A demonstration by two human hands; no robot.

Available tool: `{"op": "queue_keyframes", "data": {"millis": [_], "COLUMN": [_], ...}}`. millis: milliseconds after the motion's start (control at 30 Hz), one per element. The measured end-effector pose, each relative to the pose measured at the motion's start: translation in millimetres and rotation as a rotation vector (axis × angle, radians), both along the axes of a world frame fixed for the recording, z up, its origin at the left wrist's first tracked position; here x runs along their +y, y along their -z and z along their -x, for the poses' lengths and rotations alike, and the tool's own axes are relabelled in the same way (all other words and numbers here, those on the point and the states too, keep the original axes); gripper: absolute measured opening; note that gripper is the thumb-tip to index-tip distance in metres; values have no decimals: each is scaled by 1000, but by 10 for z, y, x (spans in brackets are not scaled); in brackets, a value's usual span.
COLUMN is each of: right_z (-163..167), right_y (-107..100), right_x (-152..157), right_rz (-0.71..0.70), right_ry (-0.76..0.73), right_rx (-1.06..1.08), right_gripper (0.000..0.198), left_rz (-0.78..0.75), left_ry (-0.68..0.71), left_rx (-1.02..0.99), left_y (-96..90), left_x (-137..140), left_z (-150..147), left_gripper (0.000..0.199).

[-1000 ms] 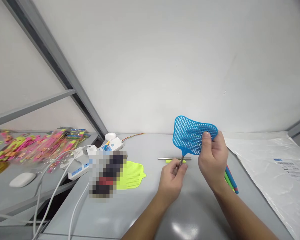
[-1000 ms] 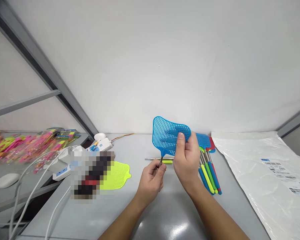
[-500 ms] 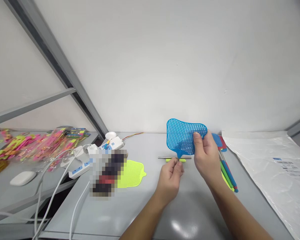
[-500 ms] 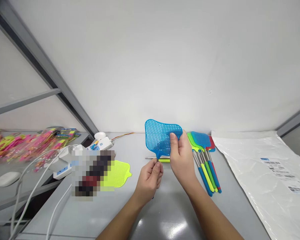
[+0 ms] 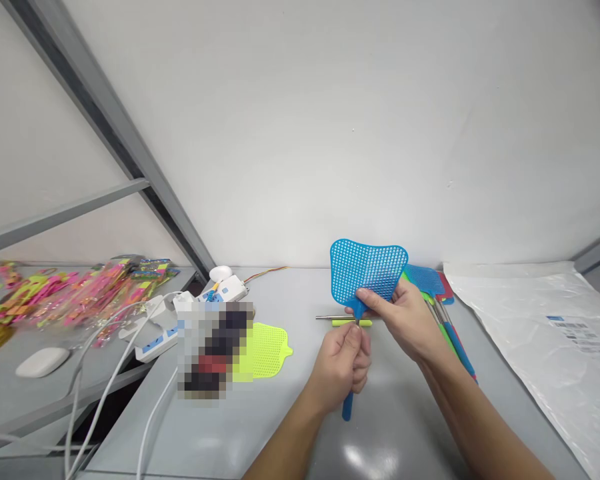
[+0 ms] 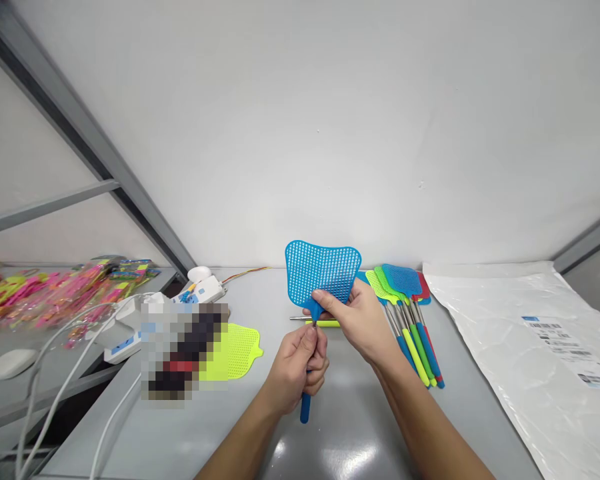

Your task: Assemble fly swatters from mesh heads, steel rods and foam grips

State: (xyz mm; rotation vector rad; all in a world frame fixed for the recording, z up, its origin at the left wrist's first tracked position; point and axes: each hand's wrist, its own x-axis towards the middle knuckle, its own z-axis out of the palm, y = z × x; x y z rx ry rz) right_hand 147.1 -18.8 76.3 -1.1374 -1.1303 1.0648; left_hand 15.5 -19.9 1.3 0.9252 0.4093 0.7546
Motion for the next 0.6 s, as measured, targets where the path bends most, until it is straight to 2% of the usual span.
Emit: {"op": "queue_keyframes", "data": {"millis": [167, 367, 600], "right_z": [72, 119, 90], "right_y": [30, 42, 80], "right_x": [-7, -9, 0], "right_rz": [-5, 6, 33], "right_ry": [50, 73, 51], "right_rx": [31, 44, 78], "right_gripper": [28, 30, 32], "left_rz": [80, 108, 141], "left_ry": [51, 37, 40], "left_rx": [-75, -91, -93], "left_y": [-50, -99, -48], "left_x": [-19, -14, -15], "left_z": [10, 25, 10], "left_gripper": [38, 37, 38]}}
